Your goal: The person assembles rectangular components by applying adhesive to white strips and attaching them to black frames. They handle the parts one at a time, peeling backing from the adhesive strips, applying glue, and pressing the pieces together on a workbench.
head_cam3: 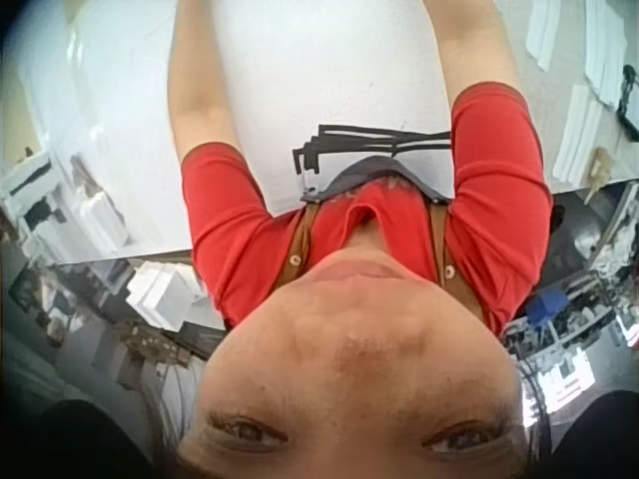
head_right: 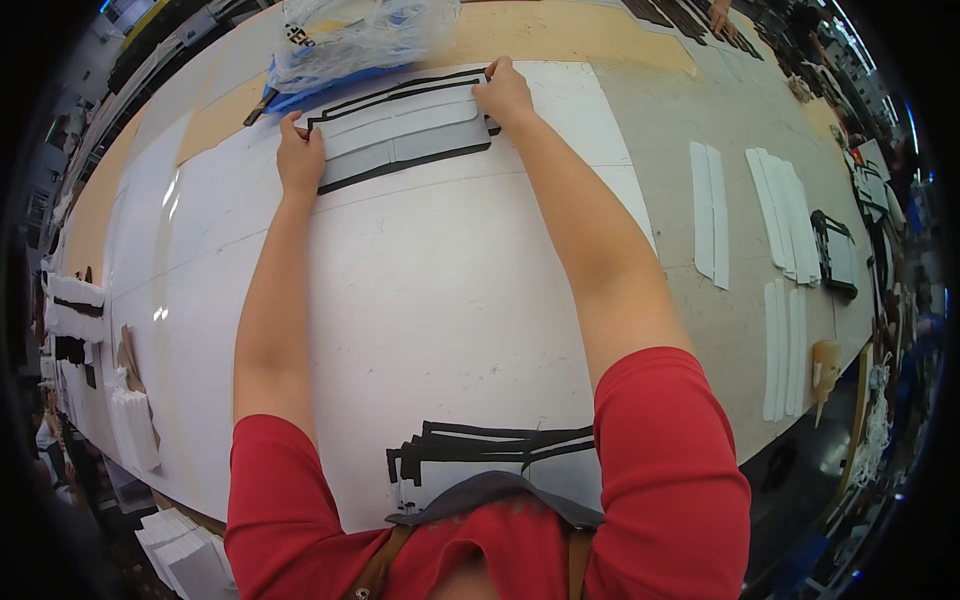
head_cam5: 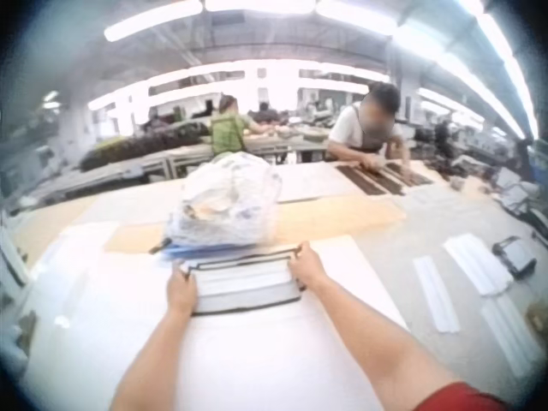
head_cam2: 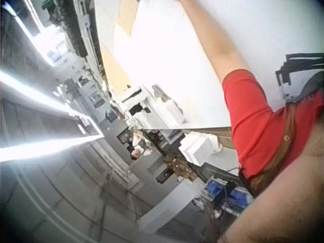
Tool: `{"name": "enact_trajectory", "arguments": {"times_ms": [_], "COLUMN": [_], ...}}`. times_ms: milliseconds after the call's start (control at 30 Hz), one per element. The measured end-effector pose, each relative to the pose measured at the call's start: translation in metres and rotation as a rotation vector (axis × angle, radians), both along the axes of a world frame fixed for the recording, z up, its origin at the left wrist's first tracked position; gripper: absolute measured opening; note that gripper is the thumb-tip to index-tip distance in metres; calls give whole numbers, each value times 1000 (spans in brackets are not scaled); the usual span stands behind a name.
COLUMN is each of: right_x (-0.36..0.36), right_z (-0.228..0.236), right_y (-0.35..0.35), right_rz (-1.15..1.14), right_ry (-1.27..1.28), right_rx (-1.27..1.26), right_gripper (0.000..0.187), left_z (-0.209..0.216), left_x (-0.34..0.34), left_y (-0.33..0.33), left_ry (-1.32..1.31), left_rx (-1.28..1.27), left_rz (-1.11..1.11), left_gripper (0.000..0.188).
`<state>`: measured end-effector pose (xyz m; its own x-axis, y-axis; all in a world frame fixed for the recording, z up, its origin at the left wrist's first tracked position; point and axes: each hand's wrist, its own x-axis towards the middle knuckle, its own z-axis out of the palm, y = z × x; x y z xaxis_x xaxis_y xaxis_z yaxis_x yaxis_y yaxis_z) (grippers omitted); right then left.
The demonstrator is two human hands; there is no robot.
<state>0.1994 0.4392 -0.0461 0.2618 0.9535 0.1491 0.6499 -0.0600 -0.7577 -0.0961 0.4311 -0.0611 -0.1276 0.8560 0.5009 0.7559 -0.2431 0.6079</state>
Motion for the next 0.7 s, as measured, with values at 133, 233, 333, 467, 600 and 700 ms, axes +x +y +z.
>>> {"name": "enact_trajectory", "arguments": {"times_ms": [133,233,333,467,600,700], "right_x": [1,-6,-4,-6,2,8], "right_z": [0,-1,-10,-17,-18,1], "right_y": [-2,-2,0,0,-7,-34], "right_rz": [5,42,72,64,31,59], "right_ry": [-8,-19,-63,-110,-236,-264], "right_rx": [-1,42,90,153,265,274], "right_gripper": [31,24,17,13,15,17], "left_z": [4,-7,-3,3,-11,-24], "left_x": [8,-4,1,4,1,-12], "left_y": [-4,9,7,6,25,33], "left_ry": [-3,101,73,56,96,-63], "left_rx": [-62,115,7,-84,55,101], "left_rz": [22,62,49,32,22,22], "left_gripper": [38,38,37,35,31,36]}}
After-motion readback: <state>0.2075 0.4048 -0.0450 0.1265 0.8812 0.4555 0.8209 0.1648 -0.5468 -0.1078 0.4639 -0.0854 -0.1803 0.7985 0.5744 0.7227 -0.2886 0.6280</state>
